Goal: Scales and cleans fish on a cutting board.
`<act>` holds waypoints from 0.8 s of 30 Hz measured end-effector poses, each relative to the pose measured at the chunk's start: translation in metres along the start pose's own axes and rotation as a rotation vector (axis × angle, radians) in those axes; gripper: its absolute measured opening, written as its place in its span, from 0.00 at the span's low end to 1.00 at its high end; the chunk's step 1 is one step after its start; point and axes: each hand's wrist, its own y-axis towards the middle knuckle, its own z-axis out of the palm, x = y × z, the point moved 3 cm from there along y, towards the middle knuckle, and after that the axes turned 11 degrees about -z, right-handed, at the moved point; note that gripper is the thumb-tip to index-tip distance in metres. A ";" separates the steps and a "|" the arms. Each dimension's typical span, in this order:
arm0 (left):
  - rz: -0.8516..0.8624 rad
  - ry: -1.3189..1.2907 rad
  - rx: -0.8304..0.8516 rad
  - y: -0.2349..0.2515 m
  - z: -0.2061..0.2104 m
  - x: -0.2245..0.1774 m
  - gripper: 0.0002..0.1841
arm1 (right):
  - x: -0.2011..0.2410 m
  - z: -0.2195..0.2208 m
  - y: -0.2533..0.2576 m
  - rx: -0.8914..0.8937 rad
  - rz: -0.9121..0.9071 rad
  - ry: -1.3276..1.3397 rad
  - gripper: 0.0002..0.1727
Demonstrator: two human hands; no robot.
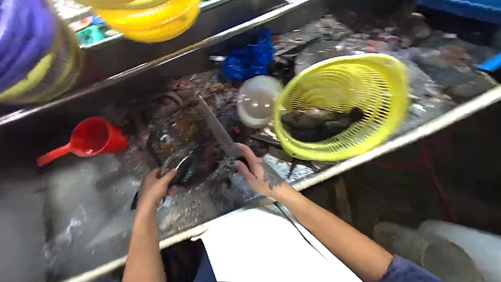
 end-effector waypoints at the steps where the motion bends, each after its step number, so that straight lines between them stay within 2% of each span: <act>1: 0.025 0.000 -0.038 0.006 -0.008 0.005 0.25 | -0.005 0.011 0.000 0.066 0.070 -0.147 0.29; 3: 0.111 -0.075 -0.128 0.022 -0.018 0.015 0.23 | -0.006 0.021 0.001 0.150 0.179 -0.289 0.26; 6: 0.207 -0.242 -0.231 0.032 -0.011 0.026 0.27 | 0.032 0.021 0.006 0.111 0.145 -0.320 0.25; 8: 0.253 -0.283 -0.269 0.031 -0.005 0.024 0.28 | 0.069 0.021 0.012 -0.021 -0.055 -0.359 0.24; 12: 0.250 -0.221 -0.250 0.027 -0.012 0.022 0.26 | 0.132 0.018 0.027 -0.465 -0.595 -0.339 0.20; 14: 0.238 -0.193 -0.228 0.025 -0.018 0.024 0.25 | 0.134 0.026 0.039 -0.568 -0.662 -0.336 0.21; 15: 0.241 -0.189 -0.221 0.025 -0.021 0.025 0.25 | 0.120 0.037 0.045 -0.560 -0.604 -0.380 0.21; 16: 0.245 -0.187 -0.209 0.025 -0.023 0.027 0.25 | 0.100 0.054 0.050 -0.469 -0.463 -0.461 0.22; 18: 0.262 -0.177 -0.213 0.024 -0.026 0.026 0.26 | 0.073 0.079 0.066 -0.010 0.051 -0.615 0.27; 19: 0.272 -0.173 -0.231 0.024 -0.028 0.026 0.26 | 0.066 0.085 0.073 0.149 0.217 -0.653 0.27; 21: 0.287 -0.183 -0.304 0.025 -0.030 0.022 0.27 | 0.065 0.082 0.085 0.238 0.297 -0.682 0.26; 24: 0.363 -0.190 -0.465 0.026 -0.026 0.026 0.32 | 0.051 0.081 0.071 0.177 0.279 -0.637 0.26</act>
